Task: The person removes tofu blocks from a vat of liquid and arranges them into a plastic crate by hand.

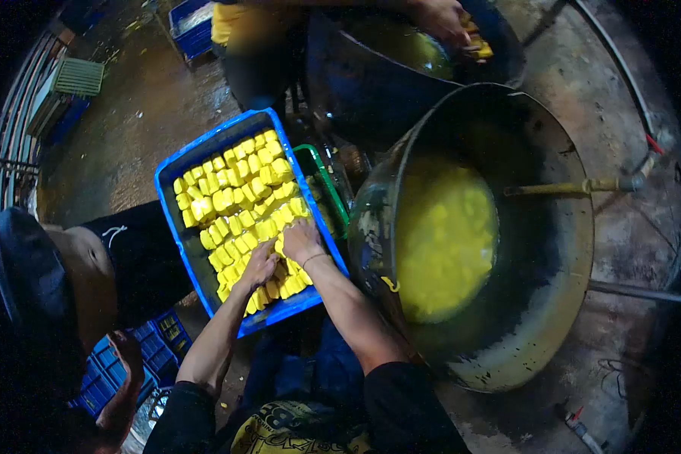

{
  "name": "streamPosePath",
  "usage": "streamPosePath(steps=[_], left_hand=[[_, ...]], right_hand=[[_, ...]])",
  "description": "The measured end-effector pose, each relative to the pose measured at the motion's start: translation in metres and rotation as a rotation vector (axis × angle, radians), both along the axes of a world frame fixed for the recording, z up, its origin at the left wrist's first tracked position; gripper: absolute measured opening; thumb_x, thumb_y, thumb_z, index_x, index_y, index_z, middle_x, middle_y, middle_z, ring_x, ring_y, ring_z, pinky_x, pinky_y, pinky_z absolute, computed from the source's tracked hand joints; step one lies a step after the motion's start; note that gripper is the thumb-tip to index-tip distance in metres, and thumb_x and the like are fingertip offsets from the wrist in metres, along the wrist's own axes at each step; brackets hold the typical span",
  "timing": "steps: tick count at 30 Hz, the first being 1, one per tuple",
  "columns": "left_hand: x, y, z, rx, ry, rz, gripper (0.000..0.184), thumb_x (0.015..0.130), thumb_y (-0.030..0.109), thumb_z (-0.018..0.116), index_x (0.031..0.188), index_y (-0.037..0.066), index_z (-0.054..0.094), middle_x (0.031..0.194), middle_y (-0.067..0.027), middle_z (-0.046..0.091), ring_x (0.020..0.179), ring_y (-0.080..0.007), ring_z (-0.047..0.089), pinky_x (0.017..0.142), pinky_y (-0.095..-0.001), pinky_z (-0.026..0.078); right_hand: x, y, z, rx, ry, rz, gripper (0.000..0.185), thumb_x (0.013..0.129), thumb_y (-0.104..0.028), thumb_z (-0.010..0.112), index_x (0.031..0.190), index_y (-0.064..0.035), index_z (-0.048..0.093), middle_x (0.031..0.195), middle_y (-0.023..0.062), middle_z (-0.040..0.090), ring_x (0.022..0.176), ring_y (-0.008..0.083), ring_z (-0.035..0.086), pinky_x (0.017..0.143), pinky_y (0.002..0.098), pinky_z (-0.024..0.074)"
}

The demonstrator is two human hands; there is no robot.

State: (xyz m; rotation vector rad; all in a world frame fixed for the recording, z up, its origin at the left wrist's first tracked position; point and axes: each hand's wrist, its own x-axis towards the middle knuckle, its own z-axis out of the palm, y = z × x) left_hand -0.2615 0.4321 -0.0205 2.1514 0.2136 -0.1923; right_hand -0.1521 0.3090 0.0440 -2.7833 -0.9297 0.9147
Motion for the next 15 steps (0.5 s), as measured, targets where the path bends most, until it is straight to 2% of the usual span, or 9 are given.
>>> streamPosePath(steps=[3,5,7,8,10,11,12,14,15], left_hand=[[0.008,-0.005,0.0,-0.065,0.054,0.026,0.05,0.079,0.017,0.051,0.123,-0.005,0.049,0.117,-0.0277,0.054,0.111,-0.0409,0.05,0.1,-0.0441,0.037],[0.009,-0.006,0.003,-0.024,0.062,0.017,0.051,0.079,0.019,0.053,0.124,-0.005,0.049,0.12,-0.0279,0.052,0.113,-0.0413,0.048,0.1,-0.0448,0.036],[0.016,-0.018,0.029,0.131,0.073,0.089,0.05,0.079,0.019,0.054,0.123,-0.004,0.049,0.122,-0.0278,0.051,0.115,-0.0418,0.047,0.101,-0.0453,0.035],[0.019,-0.026,0.048,0.288,0.092,0.173,0.05,0.08,0.02,0.056,0.123,-0.004,0.049,0.124,-0.0278,0.049,0.116,-0.0423,0.045,0.101,-0.0458,0.035],[0.054,-0.053,0.107,0.076,-0.21,0.282,0.045,0.083,0.02,0.058,0.12,-0.004,0.051,0.125,-0.0262,0.048,0.118,-0.0414,0.043,0.102,-0.0435,0.034],[0.078,-0.071,0.153,-0.04,-0.246,0.31,0.045,0.085,0.022,0.059,0.121,-0.003,0.05,0.124,-0.0234,0.05,0.117,-0.0366,0.047,0.101,-0.0403,0.035],[0.101,-0.087,0.188,-0.291,-0.277,0.306,0.045,0.088,0.025,0.058,0.123,-0.003,0.049,0.122,-0.0198,0.053,0.114,-0.0299,0.05,0.1,-0.0367,0.036],[0.135,-0.12,0.283,-0.61,-0.368,0.187,0.047,0.093,0.027,0.054,0.129,-0.003,0.045,0.127,-0.0171,0.052,0.115,-0.0242,0.05,0.098,-0.0317,0.037],[0.149,-0.136,0.309,-0.727,-0.299,0.177,0.05,0.093,0.028,0.053,0.131,-0.002,0.043,0.13,-0.0192,0.049,0.118,-0.0258,0.049,0.099,-0.0316,0.037]], right_hand=[[-0.039,-0.035,0.031,0.601,-0.352,-0.196,0.036,0.082,-0.014,0.057,0.116,-0.0039,0.057,0.116,0.0208,0.056,0.116,0.0351,0.048,0.098,0.0437,0.0374],[-0.087,-0.075,0.096,0.844,-0.065,-0.459,0.034,0.082,-0.012,0.061,0.114,-0.0013,0.057,0.113,0.0206,0.058,0.111,0.036,0.052,0.096,0.0409,0.0406],[-0.143,-0.129,0.151,0.918,0.089,-0.709,0.029,0.085,-0.01,0.061,0.111,0.0007,0.059,0.107,0.0155,0.062,0.102,0.029,0.059,0.09,0.0362,0.0456],[-0.184,-0.173,0.146,0.793,0.251,-0.905,0.025,0.088,-0.009,0.057,0.111,0.0009,0.059,0.111,0.0138,0.061,0.103,0.0243,0.059,0.09,0.0348,0.0458],[-0.265,-0.274,0.142,0.27,-0.098,-0.857,0.031,0.093,-0.015,0.047,0.121,-0.003,0.052,0.126,0.0121,0.051,0.115,0.0219,0.049,0.099,0.0346,0.0392],[-0.267,-0.295,0.173,0.485,-0.169,-1.214,0.037,0.093,-0.023,0.046,0.125,-0.0031,0.048,0.128,0.0121,0.049,0.116,0.0237,0.049,0.099,0.0359,0.0392],[-0.245,-0.301,0.217,1.264,-0.126,-1.712,0.045,0.094,-0.031,0.044,0.129,-0.0032,0.044,0.13,0.0121,0.047,0.116,0.0255,0.048,0.099,0.0373,0.0391],[-0.212,-0.317,0.283,1.93,-0.237,-1.909,0.061,0.094,-0.046,0.042,0.137,-0.0034,0.036,0.135,0.0122,0.042,0.117,0.0292,0.046,0.098,0.04,0.0391],[-0.221,-0.379,0.267,1.876,-0.405,-1.926,0.067,0.091,-0.055,0.043,0.132,-0.0017,0.042,0.129,0.0118,0.048,0.115,0.0284,0.047,0.095,0.0403,0.0412]])
